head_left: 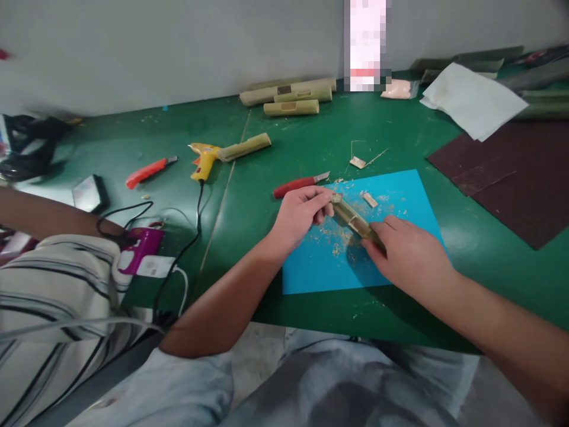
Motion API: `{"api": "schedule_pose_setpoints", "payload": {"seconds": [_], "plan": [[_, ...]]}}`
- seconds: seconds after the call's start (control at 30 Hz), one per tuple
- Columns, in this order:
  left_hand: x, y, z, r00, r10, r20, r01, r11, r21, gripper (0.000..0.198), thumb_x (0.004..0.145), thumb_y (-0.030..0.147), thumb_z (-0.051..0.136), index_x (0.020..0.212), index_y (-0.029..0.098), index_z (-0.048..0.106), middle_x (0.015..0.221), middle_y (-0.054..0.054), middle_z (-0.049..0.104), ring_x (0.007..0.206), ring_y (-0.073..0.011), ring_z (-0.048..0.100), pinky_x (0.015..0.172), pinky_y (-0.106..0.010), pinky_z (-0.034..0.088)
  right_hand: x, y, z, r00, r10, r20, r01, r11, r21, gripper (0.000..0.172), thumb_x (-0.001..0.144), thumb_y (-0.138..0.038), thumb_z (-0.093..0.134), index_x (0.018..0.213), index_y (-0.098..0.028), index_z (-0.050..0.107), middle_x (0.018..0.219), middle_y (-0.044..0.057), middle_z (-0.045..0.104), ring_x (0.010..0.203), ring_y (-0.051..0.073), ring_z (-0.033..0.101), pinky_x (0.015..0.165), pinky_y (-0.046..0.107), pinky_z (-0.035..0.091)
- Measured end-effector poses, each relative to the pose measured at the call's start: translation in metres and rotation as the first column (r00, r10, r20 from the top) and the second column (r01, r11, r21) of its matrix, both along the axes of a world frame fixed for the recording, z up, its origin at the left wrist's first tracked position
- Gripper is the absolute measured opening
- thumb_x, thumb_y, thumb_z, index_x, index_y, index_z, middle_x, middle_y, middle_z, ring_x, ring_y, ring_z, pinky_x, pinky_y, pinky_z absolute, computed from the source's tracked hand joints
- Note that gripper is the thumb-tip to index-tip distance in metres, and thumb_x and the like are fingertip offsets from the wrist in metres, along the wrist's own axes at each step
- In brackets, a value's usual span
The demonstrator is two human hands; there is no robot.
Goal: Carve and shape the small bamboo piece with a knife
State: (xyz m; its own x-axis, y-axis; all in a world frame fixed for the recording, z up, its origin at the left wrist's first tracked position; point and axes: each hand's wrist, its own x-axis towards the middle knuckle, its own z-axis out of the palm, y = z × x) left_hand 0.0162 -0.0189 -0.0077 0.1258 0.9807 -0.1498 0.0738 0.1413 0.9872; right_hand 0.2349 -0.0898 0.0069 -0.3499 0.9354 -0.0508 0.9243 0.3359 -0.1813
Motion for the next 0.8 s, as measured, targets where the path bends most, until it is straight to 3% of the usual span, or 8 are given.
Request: {"api": "schedule_pose_setpoints", "payload": {"seconds": [0.17,0.43,0.63,0.8], "plan": [[0.002,-0.003,0.003,0.999,-0.035,0.012,0.035,0.999,-0.037,0.017,0.090,0.028,0.069,0.097,0.013,0.076,0.068,-0.001,0.073,0.046,-0.0060,0.052,0.043,-0.018,0.036,0.003,0.001,0.002,1.000,-0.010,0.010,0.010,1.000,-0.025,0.024,0.103,-0.036,0.061,0.098,-0.017,0.075,0.093,0.009,0.071,0.083,0.023,0.068,0.063,0.035,0.034],[0.001,-0.005,-0.007,0.989,-0.023,-0.145,0.044,0.989,0.140,0.017,0.096,0.022,0.064,0.110,0.016,0.071,0.059,0.004,0.066,0.042,-0.0058,0.047,0.043,-0.018,0.038,0.004,0.001,0.002,1.000,-0.010,0.015,0.010,1.000,-0.010,0.024,0.102,-0.036,0.062,0.096,-0.018,0.075,0.091,0.008,0.071,0.082,0.024,0.068,0.063,0.037,0.034],[-0.006,-0.003,-0.015,0.943,0.027,-0.330,0.100,0.927,0.362,0.014,0.089,0.023,0.075,0.101,0.017,0.077,0.085,-0.003,0.077,0.066,-0.0087,0.063,0.061,-0.020,0.053,0.006,0.000,-0.003,1.000,-0.007,-0.001,0.007,0.999,0.039,0.023,0.102,-0.036,0.063,0.093,-0.018,0.074,0.090,0.008,0.071,0.081,0.023,0.068,0.062,0.036,0.034],[-0.012,-0.002,-0.016,0.909,0.026,-0.415,0.176,0.881,0.440,0.016,0.089,0.021,0.074,0.104,0.017,0.079,0.097,-0.004,0.082,0.073,-0.0103,0.068,0.068,-0.021,0.057,0.007,0.001,-0.003,1.000,-0.008,-0.004,0.008,1.000,0.026,0.024,0.102,-0.038,0.062,0.095,-0.019,0.075,0.092,0.008,0.071,0.083,0.024,0.069,0.062,0.036,0.035]]}}
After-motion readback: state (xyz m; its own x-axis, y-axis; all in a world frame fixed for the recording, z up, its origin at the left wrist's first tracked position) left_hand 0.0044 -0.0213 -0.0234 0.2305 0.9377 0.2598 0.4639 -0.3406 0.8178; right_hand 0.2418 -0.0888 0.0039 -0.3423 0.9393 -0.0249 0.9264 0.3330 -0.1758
